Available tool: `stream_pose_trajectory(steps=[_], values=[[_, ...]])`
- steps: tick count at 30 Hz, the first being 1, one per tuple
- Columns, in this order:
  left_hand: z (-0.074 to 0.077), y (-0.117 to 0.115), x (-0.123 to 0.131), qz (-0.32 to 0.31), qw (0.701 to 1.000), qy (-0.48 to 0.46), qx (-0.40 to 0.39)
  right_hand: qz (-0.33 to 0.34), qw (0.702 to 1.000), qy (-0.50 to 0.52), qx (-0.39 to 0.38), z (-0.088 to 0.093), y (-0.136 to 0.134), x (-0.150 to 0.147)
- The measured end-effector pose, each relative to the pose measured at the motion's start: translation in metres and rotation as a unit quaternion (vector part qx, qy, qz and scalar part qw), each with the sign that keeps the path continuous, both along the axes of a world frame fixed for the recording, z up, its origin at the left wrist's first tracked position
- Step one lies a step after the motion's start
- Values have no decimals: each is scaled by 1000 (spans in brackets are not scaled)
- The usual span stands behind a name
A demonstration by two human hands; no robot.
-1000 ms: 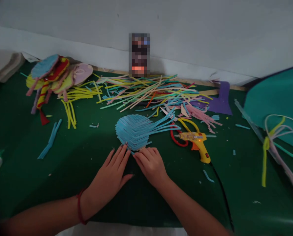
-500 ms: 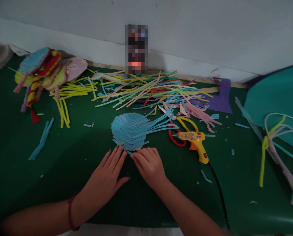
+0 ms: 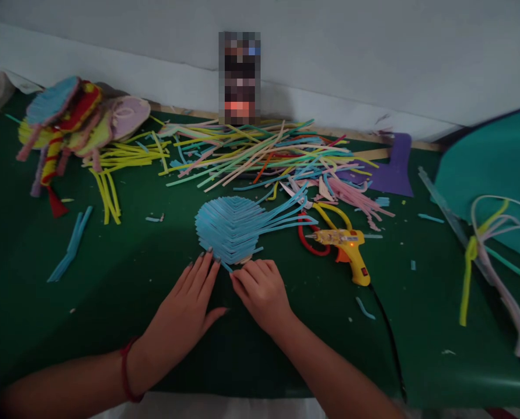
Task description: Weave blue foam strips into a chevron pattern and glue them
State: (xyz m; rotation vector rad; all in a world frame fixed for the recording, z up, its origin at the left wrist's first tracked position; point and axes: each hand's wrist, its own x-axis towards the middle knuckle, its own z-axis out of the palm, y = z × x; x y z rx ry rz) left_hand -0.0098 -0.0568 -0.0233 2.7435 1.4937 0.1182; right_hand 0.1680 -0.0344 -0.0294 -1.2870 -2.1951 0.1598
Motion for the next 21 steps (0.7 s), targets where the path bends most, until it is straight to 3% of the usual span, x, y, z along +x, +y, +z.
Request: stream_pose_trajectory(steps=[21], values=[[4,9,0,15,999,12,-27,-7,1000,-14,-14,-2,1,1]])
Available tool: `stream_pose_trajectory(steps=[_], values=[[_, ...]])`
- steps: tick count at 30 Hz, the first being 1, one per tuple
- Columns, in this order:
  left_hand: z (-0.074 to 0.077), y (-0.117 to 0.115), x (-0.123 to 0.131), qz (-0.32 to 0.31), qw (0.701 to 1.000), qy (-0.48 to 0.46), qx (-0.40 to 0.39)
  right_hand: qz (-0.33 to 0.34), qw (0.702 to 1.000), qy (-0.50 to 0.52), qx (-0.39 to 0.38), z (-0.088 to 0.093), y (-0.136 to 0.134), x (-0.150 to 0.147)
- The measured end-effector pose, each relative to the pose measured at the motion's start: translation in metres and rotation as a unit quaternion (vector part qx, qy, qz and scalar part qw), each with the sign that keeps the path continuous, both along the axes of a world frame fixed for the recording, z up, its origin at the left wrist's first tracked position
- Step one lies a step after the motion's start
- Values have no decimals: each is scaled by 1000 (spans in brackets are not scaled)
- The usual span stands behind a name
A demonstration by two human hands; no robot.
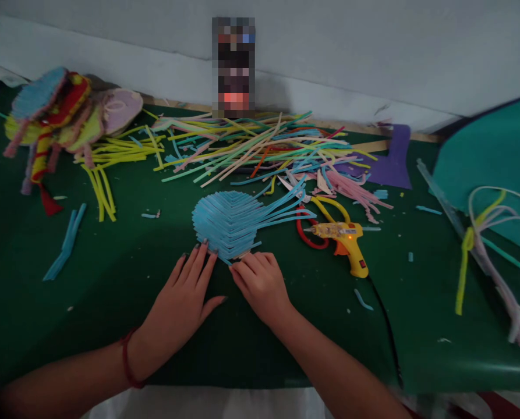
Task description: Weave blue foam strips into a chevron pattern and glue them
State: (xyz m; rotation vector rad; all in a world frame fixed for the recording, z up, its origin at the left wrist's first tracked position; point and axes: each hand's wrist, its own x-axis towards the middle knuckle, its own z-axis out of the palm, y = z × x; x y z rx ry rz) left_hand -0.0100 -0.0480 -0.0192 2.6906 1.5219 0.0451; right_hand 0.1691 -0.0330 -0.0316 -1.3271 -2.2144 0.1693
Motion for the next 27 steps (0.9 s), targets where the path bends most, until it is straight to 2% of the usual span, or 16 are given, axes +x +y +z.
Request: stream_pose_trajectory(steps=[8,15,21,23,27], values=[[-1,1,-1,-4,1000,-14,-2,-1,1000,7,-15,-1,0,2],[2,2,0,-8,1000,-16,-3,-19,997,59,-44,5,1,11],[3,3,0,-4,1000,-17,-8,-120,986,119,-6,14,11,39],[2,3,0,-4,1000,-19,-7,-108,986,127,-24,16,12,45],[2,3,0,-5,1000,-18,-4,-5,988,61,-144,19,10,47]])
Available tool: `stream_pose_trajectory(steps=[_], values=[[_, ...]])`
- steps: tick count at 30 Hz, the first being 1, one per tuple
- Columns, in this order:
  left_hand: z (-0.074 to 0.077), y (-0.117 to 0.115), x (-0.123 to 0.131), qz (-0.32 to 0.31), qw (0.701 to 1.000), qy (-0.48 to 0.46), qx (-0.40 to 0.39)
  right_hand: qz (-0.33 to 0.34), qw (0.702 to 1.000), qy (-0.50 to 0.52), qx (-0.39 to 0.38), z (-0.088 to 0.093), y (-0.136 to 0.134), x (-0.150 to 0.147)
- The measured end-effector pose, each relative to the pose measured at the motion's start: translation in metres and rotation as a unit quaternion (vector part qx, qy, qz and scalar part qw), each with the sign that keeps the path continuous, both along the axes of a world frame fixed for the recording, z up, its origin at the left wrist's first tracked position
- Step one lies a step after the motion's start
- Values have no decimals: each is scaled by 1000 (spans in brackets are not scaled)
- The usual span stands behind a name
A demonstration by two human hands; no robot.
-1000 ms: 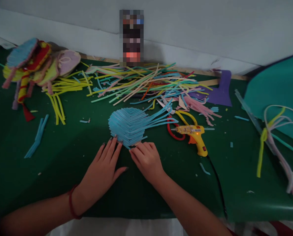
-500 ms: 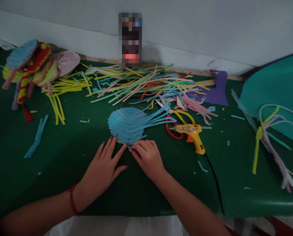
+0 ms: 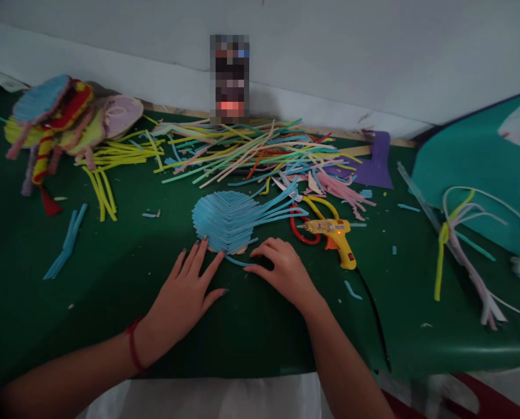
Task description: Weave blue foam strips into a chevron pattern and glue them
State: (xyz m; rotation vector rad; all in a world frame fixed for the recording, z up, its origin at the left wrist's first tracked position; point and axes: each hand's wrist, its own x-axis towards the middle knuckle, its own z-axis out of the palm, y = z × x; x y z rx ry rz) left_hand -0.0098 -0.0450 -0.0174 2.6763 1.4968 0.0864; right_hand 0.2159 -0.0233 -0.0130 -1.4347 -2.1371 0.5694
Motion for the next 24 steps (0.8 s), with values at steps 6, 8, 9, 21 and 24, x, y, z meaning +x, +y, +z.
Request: stream_pose_trajectory(steps=[6,8,9,21,24], values=[[2,1,1,1,1000,20,0,30,998,5,-60,0,0,2],[2,1,1,-1,1000,22,3,22,998,23,-46,-2,1,2],[2,1,1,-1,1000,22,5,24,999,22,-33,-3,1,0],[-2,-1,1,6,1000,9,12,-20,989,-81,121,-14,-13,-47],[-2,-1,1,4,1000,14,16,-33,990,-67,121,-17,-13,-48]])
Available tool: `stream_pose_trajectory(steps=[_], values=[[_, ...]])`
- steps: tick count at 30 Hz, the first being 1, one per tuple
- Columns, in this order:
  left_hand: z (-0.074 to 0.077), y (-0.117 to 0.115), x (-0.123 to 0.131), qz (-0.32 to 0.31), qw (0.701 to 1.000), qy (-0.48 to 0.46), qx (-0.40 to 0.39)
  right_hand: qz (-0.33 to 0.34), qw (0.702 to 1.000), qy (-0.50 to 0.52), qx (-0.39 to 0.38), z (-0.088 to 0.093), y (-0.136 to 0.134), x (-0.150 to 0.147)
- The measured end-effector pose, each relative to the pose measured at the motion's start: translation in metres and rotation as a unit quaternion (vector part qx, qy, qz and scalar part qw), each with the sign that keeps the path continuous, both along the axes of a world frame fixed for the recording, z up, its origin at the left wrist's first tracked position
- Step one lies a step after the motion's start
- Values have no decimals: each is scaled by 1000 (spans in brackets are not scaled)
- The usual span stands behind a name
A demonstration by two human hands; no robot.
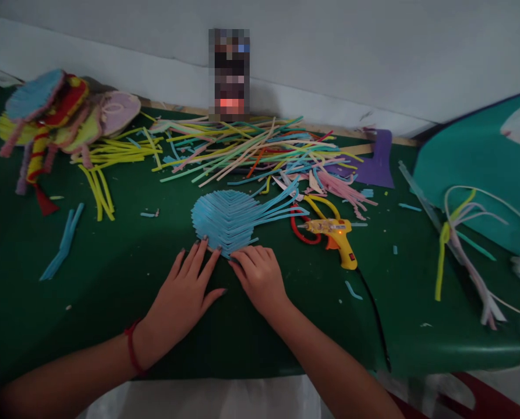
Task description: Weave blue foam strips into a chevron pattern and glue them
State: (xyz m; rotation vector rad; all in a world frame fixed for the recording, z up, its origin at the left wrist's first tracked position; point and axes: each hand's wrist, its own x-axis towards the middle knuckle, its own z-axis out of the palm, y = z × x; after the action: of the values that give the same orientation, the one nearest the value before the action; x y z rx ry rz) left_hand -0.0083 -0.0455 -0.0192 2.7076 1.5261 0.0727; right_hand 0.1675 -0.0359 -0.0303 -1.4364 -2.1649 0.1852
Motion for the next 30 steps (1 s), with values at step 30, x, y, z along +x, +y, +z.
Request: stream_pose_trajectory(steps=[30], values=[[6,-2,0,7,999,-22,-29,-28,999,28,-10,-2,-4,-5]])
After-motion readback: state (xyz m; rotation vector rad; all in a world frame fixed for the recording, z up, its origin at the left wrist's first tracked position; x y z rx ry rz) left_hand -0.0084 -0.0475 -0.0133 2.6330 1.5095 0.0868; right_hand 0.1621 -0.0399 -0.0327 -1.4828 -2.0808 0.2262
